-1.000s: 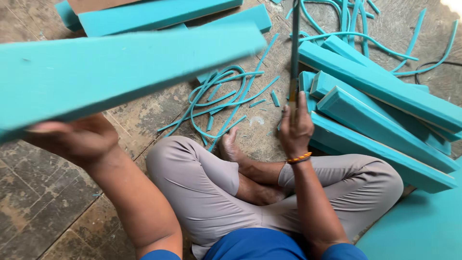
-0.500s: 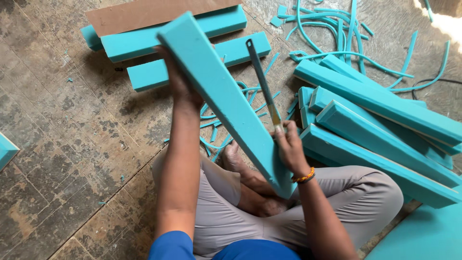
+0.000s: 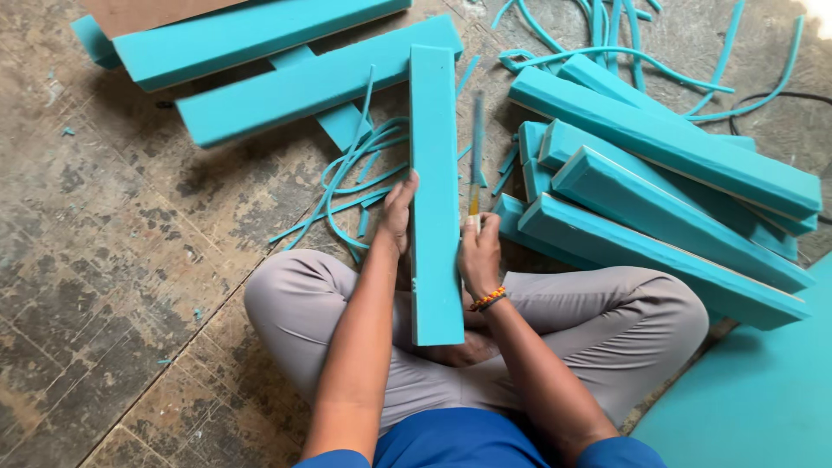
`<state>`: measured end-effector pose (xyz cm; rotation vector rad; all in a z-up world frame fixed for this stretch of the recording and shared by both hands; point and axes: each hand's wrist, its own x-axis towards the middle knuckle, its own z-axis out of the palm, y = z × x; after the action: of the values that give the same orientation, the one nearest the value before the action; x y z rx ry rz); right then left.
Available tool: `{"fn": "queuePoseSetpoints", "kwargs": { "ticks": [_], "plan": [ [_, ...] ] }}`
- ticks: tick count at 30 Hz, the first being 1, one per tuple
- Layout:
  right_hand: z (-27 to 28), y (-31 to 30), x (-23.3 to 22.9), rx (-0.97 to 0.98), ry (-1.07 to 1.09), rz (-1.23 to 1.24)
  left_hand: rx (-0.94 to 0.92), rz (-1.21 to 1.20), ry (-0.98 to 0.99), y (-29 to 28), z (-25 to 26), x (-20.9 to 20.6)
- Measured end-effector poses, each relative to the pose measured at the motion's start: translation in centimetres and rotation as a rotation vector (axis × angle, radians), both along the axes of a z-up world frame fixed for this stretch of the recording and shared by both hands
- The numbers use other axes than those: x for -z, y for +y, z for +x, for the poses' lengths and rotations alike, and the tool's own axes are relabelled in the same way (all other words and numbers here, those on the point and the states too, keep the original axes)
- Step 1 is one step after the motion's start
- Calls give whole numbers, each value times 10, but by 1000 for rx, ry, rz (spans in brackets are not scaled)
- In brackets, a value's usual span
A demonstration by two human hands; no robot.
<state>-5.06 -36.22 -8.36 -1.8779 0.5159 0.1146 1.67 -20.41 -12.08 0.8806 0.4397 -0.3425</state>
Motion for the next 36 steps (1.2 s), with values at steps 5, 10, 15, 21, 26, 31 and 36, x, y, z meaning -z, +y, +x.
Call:
{"fn": "queuePoseSetpoints", "kwargs": {
  "ticks": [5,10,15,21,26,31,36],
  "plan": [
    [4,-6,9,-22,-97,-124,-107,-68,11,-12,-8,27],
    [23,-23,17,58,-179,17,-73,-81,46,-19,-8,57],
    [70,-16,16,-32,-356,160,-28,-129,71,-21,-9,70],
    [129,19,17,-152,-427,204,-8,-232,92,-23,-5,59],
    [152,28,25,-158,-351,126,47,-233,106,-26,-7,44],
    [173,30,32,-161,-367,110,52,-156,196,-27,-5,44],
    [191,32,44,-171,-357,79,43,-152,288,-29,-6,58]
  ]
}}
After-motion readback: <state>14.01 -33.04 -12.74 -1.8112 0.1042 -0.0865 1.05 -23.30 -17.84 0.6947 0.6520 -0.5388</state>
